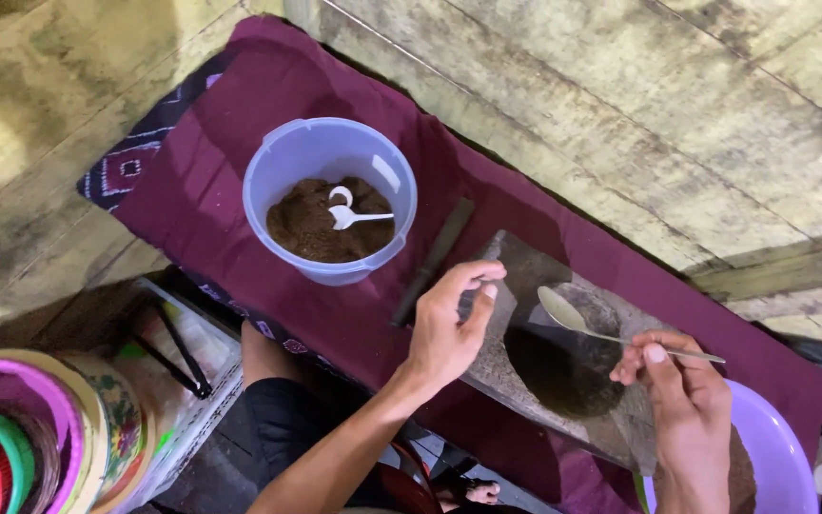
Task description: Using a spoon to transfer ground material between a purple bowl, a stone mortar, and a clear plastic container.
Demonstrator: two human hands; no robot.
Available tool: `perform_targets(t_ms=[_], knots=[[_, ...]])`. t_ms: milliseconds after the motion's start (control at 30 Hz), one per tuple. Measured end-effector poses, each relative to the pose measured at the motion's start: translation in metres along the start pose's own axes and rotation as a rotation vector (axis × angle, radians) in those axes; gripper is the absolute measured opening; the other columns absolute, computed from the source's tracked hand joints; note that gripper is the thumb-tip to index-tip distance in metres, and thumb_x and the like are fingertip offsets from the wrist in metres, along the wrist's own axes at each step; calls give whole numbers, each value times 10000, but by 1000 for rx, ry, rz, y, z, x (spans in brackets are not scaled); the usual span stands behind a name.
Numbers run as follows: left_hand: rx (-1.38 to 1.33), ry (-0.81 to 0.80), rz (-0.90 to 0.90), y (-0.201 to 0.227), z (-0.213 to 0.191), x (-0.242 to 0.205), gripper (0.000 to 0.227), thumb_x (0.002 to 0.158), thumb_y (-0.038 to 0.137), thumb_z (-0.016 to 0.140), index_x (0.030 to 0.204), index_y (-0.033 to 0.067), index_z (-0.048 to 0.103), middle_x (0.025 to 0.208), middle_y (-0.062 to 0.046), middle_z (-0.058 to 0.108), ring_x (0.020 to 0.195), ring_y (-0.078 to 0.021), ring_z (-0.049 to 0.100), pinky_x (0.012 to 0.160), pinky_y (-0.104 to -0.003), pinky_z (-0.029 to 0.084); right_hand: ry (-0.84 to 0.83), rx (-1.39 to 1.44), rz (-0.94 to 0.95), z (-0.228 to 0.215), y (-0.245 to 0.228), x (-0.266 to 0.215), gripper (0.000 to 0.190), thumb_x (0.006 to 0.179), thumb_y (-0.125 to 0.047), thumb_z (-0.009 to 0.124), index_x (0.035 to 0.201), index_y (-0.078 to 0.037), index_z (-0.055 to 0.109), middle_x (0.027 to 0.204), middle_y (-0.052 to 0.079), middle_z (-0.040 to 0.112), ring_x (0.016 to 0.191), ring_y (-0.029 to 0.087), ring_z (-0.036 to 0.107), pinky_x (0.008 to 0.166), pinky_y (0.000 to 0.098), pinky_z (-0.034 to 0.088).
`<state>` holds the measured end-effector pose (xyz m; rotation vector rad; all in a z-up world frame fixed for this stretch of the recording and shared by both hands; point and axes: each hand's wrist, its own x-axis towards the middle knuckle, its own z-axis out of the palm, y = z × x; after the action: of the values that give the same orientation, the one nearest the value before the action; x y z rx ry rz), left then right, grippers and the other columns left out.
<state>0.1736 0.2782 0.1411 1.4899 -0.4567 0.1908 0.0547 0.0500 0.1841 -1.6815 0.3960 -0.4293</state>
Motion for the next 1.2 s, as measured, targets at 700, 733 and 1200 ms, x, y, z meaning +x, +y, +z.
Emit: perform_targets(t_ms=[700, 733, 1200], knots=[[183, 455, -184, 17, -177, 15, 256, 1044, 249, 532, 1191, 72, 643, 1165, -131, 745, 1138, -198, 701, 996, -304, 542, -399, -237, -178, 99, -58, 66, 162, 1061, -6, 470, 1104, 52, 614, 940, 215, 715, 770, 272, 704, 754, 356, 591], [186, 463, -184, 18, -178, 19, 256, 1044, 249, 532, 1191, 72, 643, 1165, -131, 745, 1138, -198, 701, 996, -304, 542, -407, -236, -180, 114, -63, 70, 162, 1061, -6, 470, 1104, 52, 614, 940, 215, 715, 770, 272, 704, 754, 356, 591], [399, 472, 13, -4, -188, 75, 203, 1046, 177, 558, 1110, 130, 746, 1038, -100, 762, 1063, -305, 716, 982, -433, 526, -583, -690, -687, 296, -18, 143, 157, 1032, -279, 643, 1078, -214, 778, 788, 67, 701, 794, 296, 719, 855, 451, 535]])
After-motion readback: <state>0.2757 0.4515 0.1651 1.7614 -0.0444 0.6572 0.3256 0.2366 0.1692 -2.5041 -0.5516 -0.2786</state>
